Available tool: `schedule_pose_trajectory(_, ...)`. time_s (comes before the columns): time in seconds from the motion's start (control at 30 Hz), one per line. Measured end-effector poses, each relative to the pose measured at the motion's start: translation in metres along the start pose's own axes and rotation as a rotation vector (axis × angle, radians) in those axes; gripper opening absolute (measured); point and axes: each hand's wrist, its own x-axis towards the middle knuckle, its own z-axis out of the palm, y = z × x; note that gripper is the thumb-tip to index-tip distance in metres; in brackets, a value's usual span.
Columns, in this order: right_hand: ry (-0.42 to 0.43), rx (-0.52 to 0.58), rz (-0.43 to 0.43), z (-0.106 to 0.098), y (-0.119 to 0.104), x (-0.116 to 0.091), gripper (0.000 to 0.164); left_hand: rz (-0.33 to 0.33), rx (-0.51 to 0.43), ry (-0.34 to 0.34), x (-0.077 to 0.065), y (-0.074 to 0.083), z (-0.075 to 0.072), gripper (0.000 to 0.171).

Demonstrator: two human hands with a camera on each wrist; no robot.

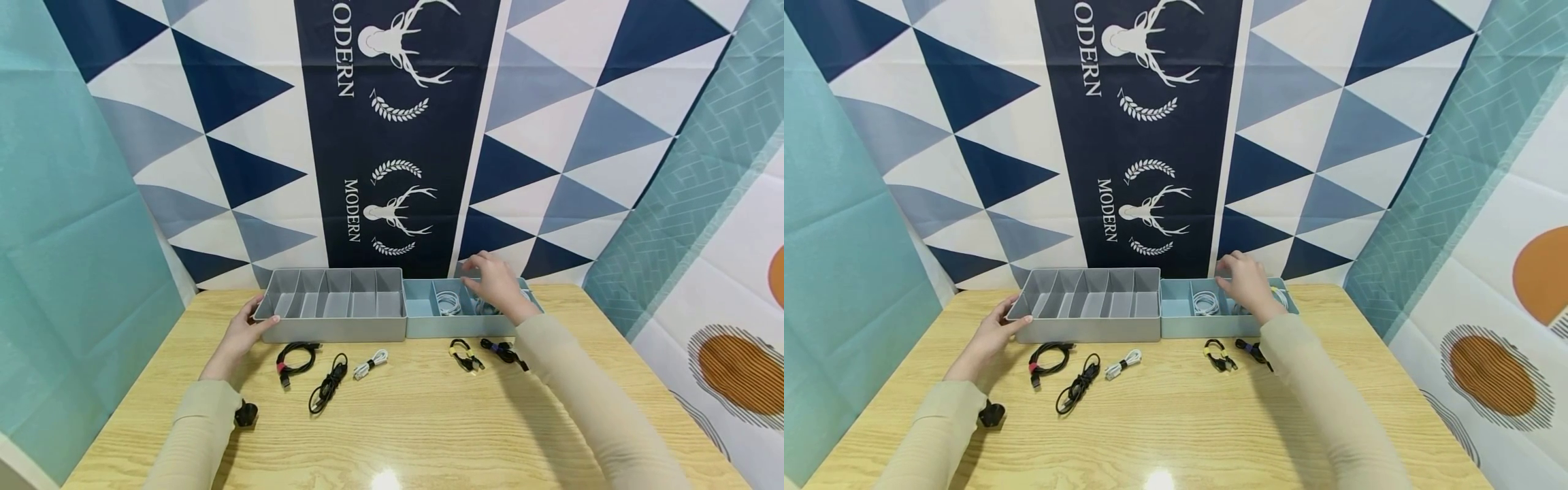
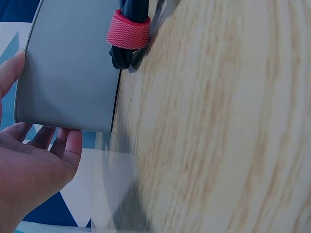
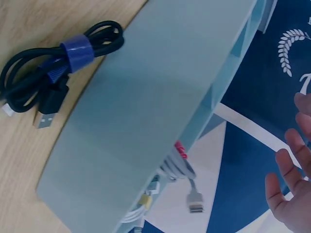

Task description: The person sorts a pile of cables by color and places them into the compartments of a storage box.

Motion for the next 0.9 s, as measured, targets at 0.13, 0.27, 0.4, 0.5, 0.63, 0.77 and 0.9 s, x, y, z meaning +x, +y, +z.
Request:
schedule_pose_trajectory(0.13,0.000,-0.001,-0.005,-0.005,-0.004,0.001,0.021,0.003,0.006,0.001,-0.001,0.000,0.000,0.078)
schedule_pose_trajectory(0.27,-0.003,-0.002,-0.002,-0.011,-0.008,0.003,0.021,0.000,0.011,-0.001,0.000,0.000,0.000,0.079)
schedule_pose_trajectory(0.4,-0.014,-0.004,-0.003,-0.017,-0.013,0.004,0.021,0.002,0.012,0.000,0.000,-0.001,-0.001,0.079)
schedule_pose_trajectory(0.5,-0.020,0.004,0.001,-0.022,-0.017,0.004,0.022,0.006,0.016,0.001,0.000,-0.001,-0.001,0.079)
schedule_pose_trajectory(0.63,-0.016,0.012,0.008,-0.026,-0.023,0.003,0.021,0.002,0.019,-0.001,0.000,-0.001,-0.001,0.079)
schedule_pose_trajectory(0.77,-0.009,0.020,0.013,-0.030,-0.027,0.002,0.021,0.003,0.020,-0.002,0.000,0.000,0.000,0.079)
schedule_pose_trajectory(0.9,-0.012,0.029,0.016,-0.034,-0.032,0.001,0.022,0.014,0.015,0.000,0.001,-0.001,0.000,0.079)
